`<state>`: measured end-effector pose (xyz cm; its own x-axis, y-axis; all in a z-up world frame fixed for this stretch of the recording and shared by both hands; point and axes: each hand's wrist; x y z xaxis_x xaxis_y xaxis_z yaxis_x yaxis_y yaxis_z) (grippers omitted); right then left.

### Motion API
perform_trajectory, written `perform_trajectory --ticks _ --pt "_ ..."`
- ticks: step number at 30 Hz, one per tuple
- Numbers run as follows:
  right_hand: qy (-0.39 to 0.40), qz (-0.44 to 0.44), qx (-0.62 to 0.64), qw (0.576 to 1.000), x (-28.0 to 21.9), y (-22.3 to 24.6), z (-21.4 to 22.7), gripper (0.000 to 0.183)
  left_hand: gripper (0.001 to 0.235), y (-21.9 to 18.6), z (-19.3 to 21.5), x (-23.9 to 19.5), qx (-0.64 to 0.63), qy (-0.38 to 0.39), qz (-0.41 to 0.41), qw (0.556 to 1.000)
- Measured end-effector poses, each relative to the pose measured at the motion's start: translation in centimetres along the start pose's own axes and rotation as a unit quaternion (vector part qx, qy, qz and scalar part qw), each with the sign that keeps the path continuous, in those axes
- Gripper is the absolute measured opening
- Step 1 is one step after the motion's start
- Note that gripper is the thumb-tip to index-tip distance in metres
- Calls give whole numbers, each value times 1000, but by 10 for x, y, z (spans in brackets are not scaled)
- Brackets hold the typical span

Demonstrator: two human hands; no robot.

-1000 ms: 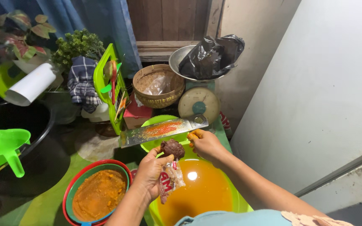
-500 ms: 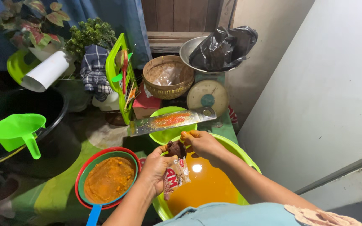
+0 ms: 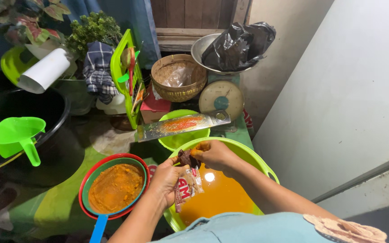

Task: The person squeezes grated orange papaya pulp through a sieve into a green basin, collecting the juice. They then add a small packet of dark material to the basin and stir the mixture by hand.

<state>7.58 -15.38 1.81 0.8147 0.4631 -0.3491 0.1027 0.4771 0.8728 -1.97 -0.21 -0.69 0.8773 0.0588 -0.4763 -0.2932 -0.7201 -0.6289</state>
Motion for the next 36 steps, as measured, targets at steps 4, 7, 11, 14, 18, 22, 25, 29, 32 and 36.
perform_trajectory --ticks 4,7,11,14,18,22,25,29,32,36 --pt "-11 -1 -10 1000 3 -4 2 18 38 1 -4 4 10 5 -2 1000" --pt "-25 13 12 1000 3 -5 3 16 42 4 -4 6 21 11 -8 1000" --pt "-28 25 12 999 3 -4 4 14 35 3 -5 6 14 -19 8 1000" --pt "-33 19 11 999 2 -4 2 15 33 2 -5 5 9 -16 10 1000" --pt "-45 25 19 999 3 -3 -2 15 36 0 -4 4 17 -9 5 1000" --pt "-35 31 29 998 9 0 -7 18 36 -1 -2 5 9 -11 -7 1000" --pt "-16 31 12 999 13 2 -9 21 36 -2 1 5 -4 -16 -8 1000" --pt "-16 27 -8 999 15 3 -12 21 36 -2 5 5 -1 -16 -14 1000" --pt "-15 29 -23 999 16 4 -13 21 36 -1 7 5 -6 -29 -15 999" --pt "-12 27 -27 999 15 6 -13 22 36 -1 6 5 -11 -31 -12 999"
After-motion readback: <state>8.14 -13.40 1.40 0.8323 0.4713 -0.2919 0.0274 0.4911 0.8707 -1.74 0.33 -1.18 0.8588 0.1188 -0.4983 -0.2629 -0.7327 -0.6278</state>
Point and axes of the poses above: each hand's wrist, its own x-axis towards the middle knuckle, its own z-axis out of the back of the hand, y = z × x, and after that the axes turned 1 degree about -z, right-handed
